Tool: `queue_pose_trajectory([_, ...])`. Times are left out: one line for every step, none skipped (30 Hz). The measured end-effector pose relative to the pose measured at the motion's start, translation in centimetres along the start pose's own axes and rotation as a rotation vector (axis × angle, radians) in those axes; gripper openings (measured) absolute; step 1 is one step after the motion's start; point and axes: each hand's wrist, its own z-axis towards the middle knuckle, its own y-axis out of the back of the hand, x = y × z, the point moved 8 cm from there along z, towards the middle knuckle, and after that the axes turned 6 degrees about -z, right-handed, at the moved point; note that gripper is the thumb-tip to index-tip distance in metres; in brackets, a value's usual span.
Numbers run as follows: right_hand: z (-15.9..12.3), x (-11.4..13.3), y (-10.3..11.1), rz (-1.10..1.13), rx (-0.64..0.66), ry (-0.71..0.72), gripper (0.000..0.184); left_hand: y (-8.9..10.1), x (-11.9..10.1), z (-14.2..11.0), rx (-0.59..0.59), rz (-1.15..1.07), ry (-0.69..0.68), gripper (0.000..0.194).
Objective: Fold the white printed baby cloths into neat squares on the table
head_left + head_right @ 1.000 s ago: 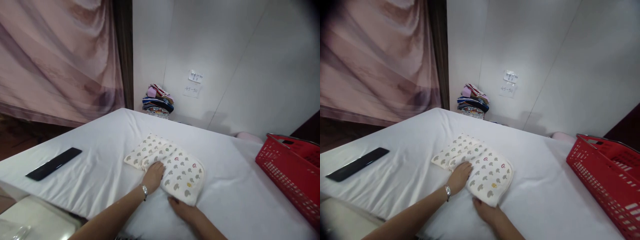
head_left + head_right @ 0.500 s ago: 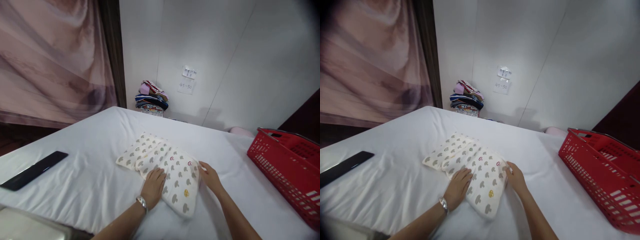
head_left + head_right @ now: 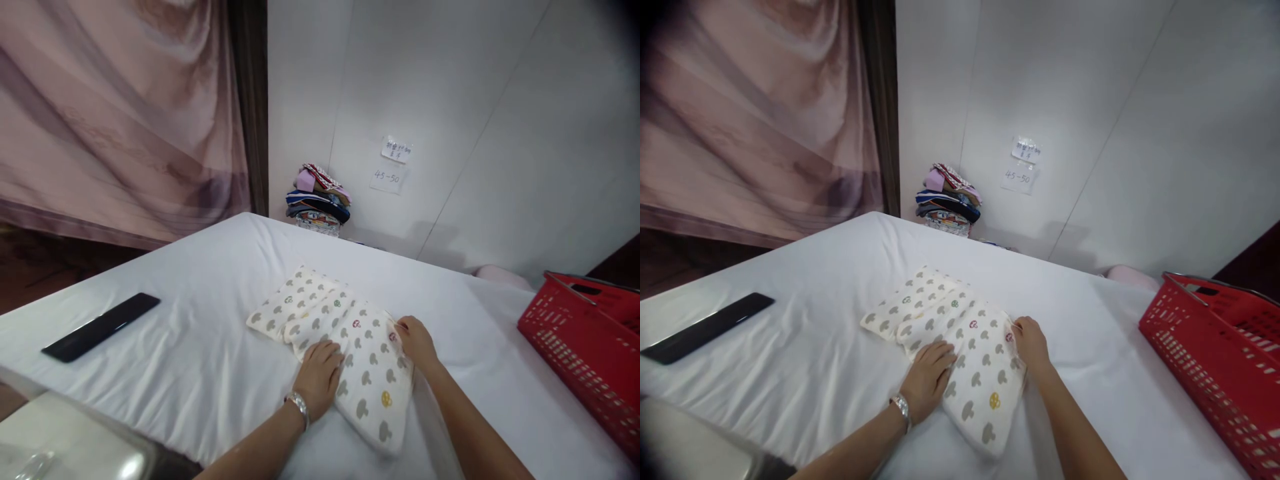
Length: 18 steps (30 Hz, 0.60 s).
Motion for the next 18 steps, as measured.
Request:
queue_pose_trajectory([-0.5,0.9,0.5,0.152,0.003,0.001,0.018,0.2,0.1,0.0,-0.019,-0.037,0.0,0.028])
queue_pose_trajectory([-1.2,2.2,1.1,0.308,0.018,0.012,0.019,0.5,0.2,0.0,-0.042,-0.083,0.005,0.027])
queue_pose_trajectory([-2.1,3.9,1.7,0.446,0.05,0.039,0.019,0.8,0.3,0.0,-0.066,-0.14,0.016,0.026])
queue_pose_trajectory([-3.3,5.8,2.3,0.542,0.092,0.083,0.019,1.1,0.5,0.0,-0.086,-0.212,0.035,0.026])
queue_pose_trajectory([-4.7,8.1,2.8,0.605,0.154,0.152,0.019,1.4,0.8,0.0,-0.102,-0.298,0.065,0.027])
queue_pose_trajectory([-6.2,10.5,3.3,0.649,0.227,0.242,0.019,1.8,1.2,0.0,-0.124,-0.396,0.11,0.029])
queue_pose_trajectory([-7.9,12.8,3.5,0.676,0.308,0.336,0.017,2.2,1.7,-0.1,-0.156,-0.502,0.169,0.03])
queue_pose_trajectory([-9.5,14.8,3.5,0.688,0.388,0.421,0.016,2.5,2.3,-0.2,-0.196,-0.611,0.241,0.032])
queue_pose_trajectory([-10.9,16.2,3.3,0.692,0.449,0.476,0.015,2.8,2.9,-0.4,-0.239,-0.725,0.323,0.033])
queue_pose_trajectory([-12.0,17.1,2.9,0.693,0.487,0.494,0.015,2.8,3.4,-0.8,-0.276,-0.843,0.411,0.034])
queue_pose_trajectory([-12.8,17.7,2.4,0.695,0.512,0.492,0.015,2.7,3.7,-1.2,-0.296,-0.964,0.495,0.035])
queue_pose_trajectory([-13.3,17.8,1.8,0.699,0.526,0.472,0.015,2.3,3.8,-1.6,-0.295,-1.087,0.567,0.036])
queue_pose_trajectory([-13.6,17.8,1.2,0.707,0.537,0.443,0.015,1.9,3.7,-1.9,-0.279,-1.207,0.626,0.036])
queue_pose_trajectory([-13.8,17.8,0.5,0.718,0.551,0.417,0.014,1.6,3.4,-2.2,-0.255,-1.315,0.668,0.037])
queue_pose_trajectory([-13.9,17.7,-0.1,0.732,0.57,0.394,0.014,1.3,2.9,-2.5,-0.232,-1.405,0.695,0.038])
queue_pose_trajectory([-14.0,17.6,-0.6,0.749,0.591,0.373,0.013,1.1,2.5,-2.7,-0.207,-1.474,0.718,0.04])
queue_pose_trajectory([-14.0,17.6,-0.9,0.774,0.609,0.354,0.014,0.9,2.0,-2.8,-0.179,-1.528,0.742,0.043])
queue_pose_trajectory([-13.9,17.6,-1.1,0.81,0.622,0.334,0.014,0.7,1.6,-2.9,-0.156,-1.568,0.77,0.046])
